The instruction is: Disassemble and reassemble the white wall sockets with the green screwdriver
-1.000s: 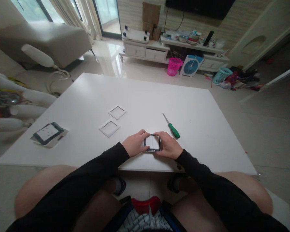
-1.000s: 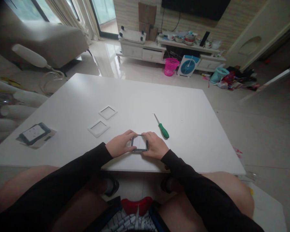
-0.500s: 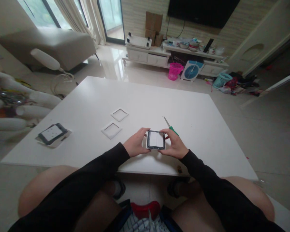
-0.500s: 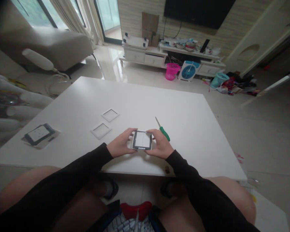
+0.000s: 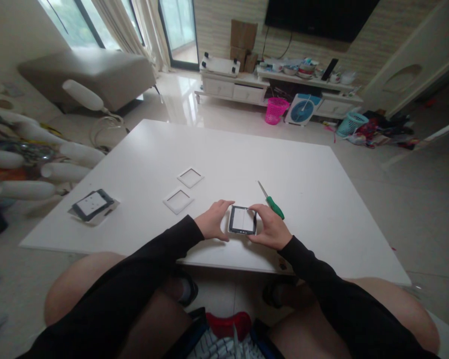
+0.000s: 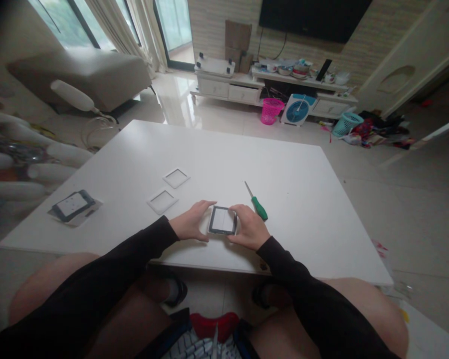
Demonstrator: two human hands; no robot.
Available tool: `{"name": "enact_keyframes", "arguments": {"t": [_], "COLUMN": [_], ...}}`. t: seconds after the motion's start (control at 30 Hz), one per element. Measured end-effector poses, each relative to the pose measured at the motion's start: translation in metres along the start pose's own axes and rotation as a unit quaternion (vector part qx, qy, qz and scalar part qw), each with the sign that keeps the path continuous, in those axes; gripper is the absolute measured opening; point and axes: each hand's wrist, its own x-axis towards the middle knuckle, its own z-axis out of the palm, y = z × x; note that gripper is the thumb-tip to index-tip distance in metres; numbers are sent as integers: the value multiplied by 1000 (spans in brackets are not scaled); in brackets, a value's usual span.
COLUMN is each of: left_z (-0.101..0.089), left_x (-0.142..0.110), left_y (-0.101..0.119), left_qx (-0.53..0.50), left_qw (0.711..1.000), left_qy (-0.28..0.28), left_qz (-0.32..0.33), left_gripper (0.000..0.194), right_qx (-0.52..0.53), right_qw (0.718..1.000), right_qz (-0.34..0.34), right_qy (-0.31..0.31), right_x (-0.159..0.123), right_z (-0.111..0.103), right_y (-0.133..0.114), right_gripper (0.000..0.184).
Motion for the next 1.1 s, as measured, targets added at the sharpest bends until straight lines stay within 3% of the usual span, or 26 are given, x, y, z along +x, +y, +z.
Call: {"name": "enact_keyframes", "arguments": {"t": [0.07,0.13,0.27,0.37,0.47,0.63,0.8,1.0,1.1], "left_z": [-14,-33,-67,-79,-84,-92,-95,-91,-91], "left_x": [4,10,24,29,31,30,30,31,35], "left_y": [-17,-37,-71,-87,-94,-99,-100,-92,-80], "left_qx": [42,119,230,241,240,235,207,238,216], "left_qw": [998,985,916,888,888,890,894,882,904], "left_qy": [-11,29,140,140,127,112,122,145,155], "left_qz": [-36,-120,-299,-366,-371,-373,-377,-380,-333], "left_gripper": [104,85,82,81,78,93,88,92,90], "right_qx": [-13,-17,-21,-19,0,71,150,117,92], "right_qw": [1000,998,997,997,997,994,985,991,994], "right_qz": [25,53,79,81,83,81,81,58,55], "right_qy": [-1,0,4,4,-8,-34,-40,-20,3], "right_x": [-1,-2,-2,-1,-1,-1,-4,0,2], "right_z": [4,8,14,15,14,18,23,11,3], "right_y": [4,8,14,15,15,21,27,23,21], "right_gripper": [68,69,69,69,70,77,86,84,77]}}
